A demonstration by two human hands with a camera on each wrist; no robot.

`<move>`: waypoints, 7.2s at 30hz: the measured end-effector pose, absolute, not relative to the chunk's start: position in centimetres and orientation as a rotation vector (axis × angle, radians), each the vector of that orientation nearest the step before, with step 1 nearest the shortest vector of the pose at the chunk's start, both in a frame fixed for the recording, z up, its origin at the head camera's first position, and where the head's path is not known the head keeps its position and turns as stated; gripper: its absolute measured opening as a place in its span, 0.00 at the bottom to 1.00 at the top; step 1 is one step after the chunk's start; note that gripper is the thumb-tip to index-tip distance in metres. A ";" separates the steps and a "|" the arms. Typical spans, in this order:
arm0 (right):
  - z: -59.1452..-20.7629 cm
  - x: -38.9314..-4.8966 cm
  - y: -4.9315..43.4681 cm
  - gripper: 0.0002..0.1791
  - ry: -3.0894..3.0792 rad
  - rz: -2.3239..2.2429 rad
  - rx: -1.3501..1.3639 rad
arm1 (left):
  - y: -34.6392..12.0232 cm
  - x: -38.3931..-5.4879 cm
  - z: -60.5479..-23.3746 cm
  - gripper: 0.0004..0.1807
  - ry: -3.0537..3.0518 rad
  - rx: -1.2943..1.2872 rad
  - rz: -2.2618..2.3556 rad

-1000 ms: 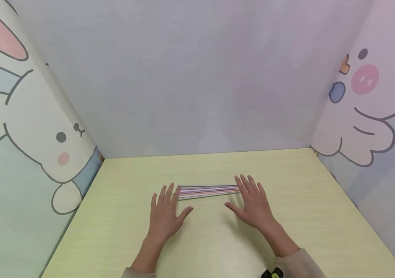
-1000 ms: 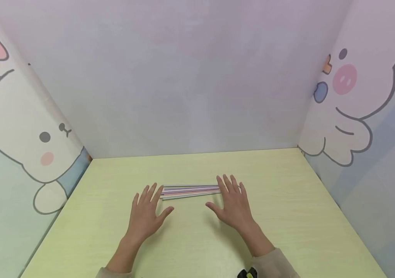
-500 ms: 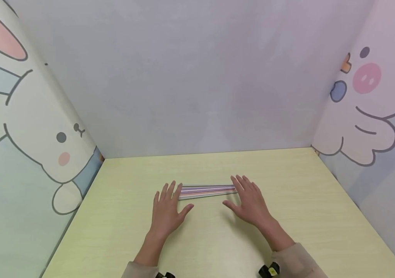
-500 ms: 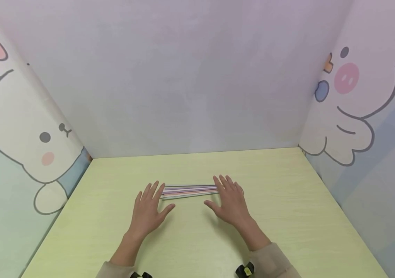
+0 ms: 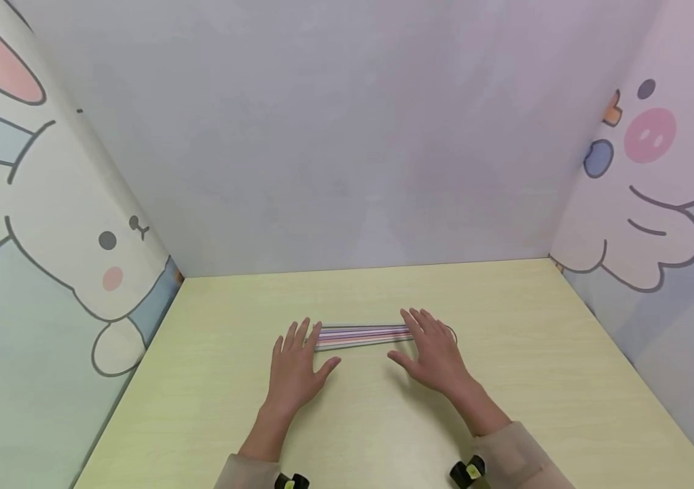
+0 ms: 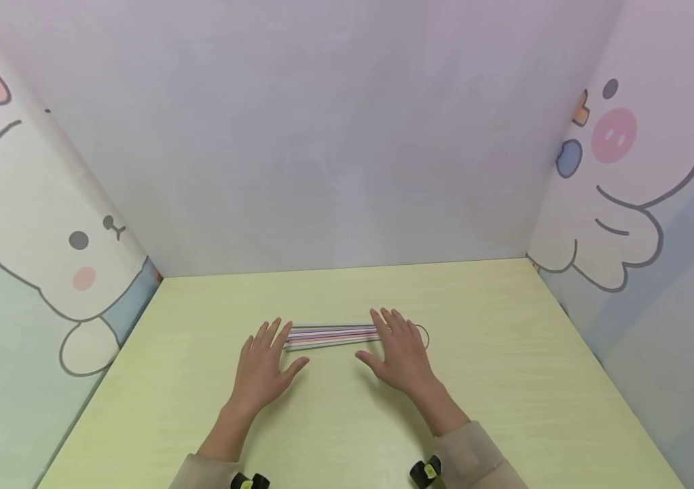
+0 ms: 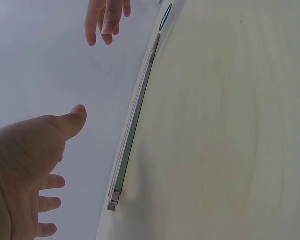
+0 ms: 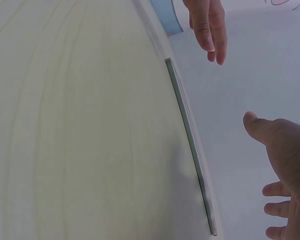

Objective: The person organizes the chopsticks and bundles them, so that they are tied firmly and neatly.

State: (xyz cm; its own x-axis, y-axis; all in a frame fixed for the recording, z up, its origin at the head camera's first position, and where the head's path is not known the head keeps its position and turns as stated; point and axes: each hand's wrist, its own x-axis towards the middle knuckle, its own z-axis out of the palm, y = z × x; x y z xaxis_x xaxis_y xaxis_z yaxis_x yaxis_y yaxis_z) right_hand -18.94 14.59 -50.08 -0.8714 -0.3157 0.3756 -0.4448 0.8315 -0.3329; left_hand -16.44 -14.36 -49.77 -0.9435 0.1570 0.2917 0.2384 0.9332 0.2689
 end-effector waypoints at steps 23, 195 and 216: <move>-51.0 -20.2 13.9 0.45 -2.737 0.609 0.616 | -14.5 -17.8 -51.2 0.42 -2.857 -0.302 -0.470; -52.7 -23.6 10.4 0.06 -2.724 0.651 0.719 | -11.7 -22.0 -52.1 0.12 -2.861 -0.364 -0.483; -52.5 -23.4 10.6 0.06 -2.774 0.486 0.843 | -10.9 -21.5 -51.6 0.16 -2.896 -0.304 -0.441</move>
